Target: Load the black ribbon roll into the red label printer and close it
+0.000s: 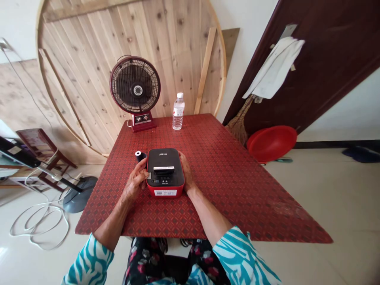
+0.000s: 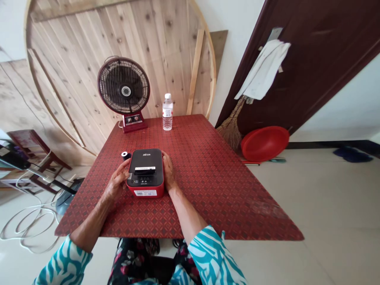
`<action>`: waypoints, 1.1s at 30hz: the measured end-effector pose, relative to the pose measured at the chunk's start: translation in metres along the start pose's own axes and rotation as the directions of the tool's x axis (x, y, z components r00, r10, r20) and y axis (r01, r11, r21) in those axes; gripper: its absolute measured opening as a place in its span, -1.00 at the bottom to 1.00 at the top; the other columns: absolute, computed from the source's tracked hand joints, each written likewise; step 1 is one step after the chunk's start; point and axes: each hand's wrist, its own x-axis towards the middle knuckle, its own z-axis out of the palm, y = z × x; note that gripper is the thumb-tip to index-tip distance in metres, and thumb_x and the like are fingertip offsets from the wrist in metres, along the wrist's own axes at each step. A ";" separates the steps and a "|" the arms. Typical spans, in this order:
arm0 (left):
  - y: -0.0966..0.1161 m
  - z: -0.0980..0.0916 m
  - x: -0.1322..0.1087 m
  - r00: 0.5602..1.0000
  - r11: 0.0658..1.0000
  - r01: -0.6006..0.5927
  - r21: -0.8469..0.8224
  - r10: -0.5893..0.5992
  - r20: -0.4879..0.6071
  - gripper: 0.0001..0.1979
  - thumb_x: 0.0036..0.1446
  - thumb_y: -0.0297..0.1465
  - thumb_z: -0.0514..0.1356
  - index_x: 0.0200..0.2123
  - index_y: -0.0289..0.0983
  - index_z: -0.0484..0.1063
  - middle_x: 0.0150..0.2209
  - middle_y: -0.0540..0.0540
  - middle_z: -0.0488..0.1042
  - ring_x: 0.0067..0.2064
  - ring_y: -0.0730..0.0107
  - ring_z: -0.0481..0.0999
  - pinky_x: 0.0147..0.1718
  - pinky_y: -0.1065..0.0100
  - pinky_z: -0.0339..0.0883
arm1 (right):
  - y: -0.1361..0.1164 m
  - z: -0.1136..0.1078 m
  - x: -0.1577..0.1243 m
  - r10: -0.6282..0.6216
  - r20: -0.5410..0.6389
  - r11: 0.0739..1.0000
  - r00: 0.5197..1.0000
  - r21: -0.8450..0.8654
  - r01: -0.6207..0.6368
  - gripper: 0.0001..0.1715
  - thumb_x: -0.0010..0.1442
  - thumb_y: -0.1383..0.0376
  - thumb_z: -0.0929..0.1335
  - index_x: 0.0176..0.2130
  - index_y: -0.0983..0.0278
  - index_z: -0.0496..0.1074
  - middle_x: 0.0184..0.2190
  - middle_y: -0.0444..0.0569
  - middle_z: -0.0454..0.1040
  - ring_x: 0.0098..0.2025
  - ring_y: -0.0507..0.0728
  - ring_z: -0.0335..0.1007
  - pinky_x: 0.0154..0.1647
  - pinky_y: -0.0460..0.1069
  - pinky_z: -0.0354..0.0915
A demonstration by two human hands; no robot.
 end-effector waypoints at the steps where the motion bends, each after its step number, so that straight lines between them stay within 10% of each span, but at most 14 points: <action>1: 0.000 0.000 0.000 1.000 1.000 0.004 -0.010 -0.004 0.000 -0.31 -0.06 -0.29 0.25 0.17 -0.28 0.19 -0.64 0.16 0.17 -0.71 0.67 0.05 -0.73 0.52 -0.09 | 0.000 0.000 0.000 0.002 0.000 1.000 1.000 0.009 -0.002 -0.48 0.24 -0.02 0.14 0.04 0.15 0.35 0.08 -0.06 0.38 0.15 0.17 0.22 0.24 0.17 0.06; 26: 0.001 0.000 -0.001 0.997 0.998 -0.033 0.059 0.037 -0.070 -0.32 -0.10 -0.29 0.24 0.13 -0.32 0.21 -0.65 0.17 0.21 -0.72 0.64 0.08 -0.75 0.51 -0.08 | -0.002 0.006 0.003 0.013 -0.112 0.999 0.994 0.032 -0.010 -0.47 0.20 -0.01 0.17 0.00 0.22 0.37 0.07 0.00 0.40 0.14 0.14 0.24 0.22 0.09 0.10; 33: 0.033 -0.004 0.010 0.987 0.911 -0.150 0.383 0.161 0.006 -0.53 0.00 -0.24 0.22 -0.03 -0.34 0.42 -0.68 0.12 0.27 -0.69 0.60 0.15 -0.67 0.51 0.02 | 0.002 0.005 0.006 -0.002 -0.105 0.998 0.994 0.063 0.009 -0.46 0.19 -0.04 0.19 -0.02 0.21 0.39 0.03 0.01 0.44 0.10 0.14 0.29 0.18 0.09 0.13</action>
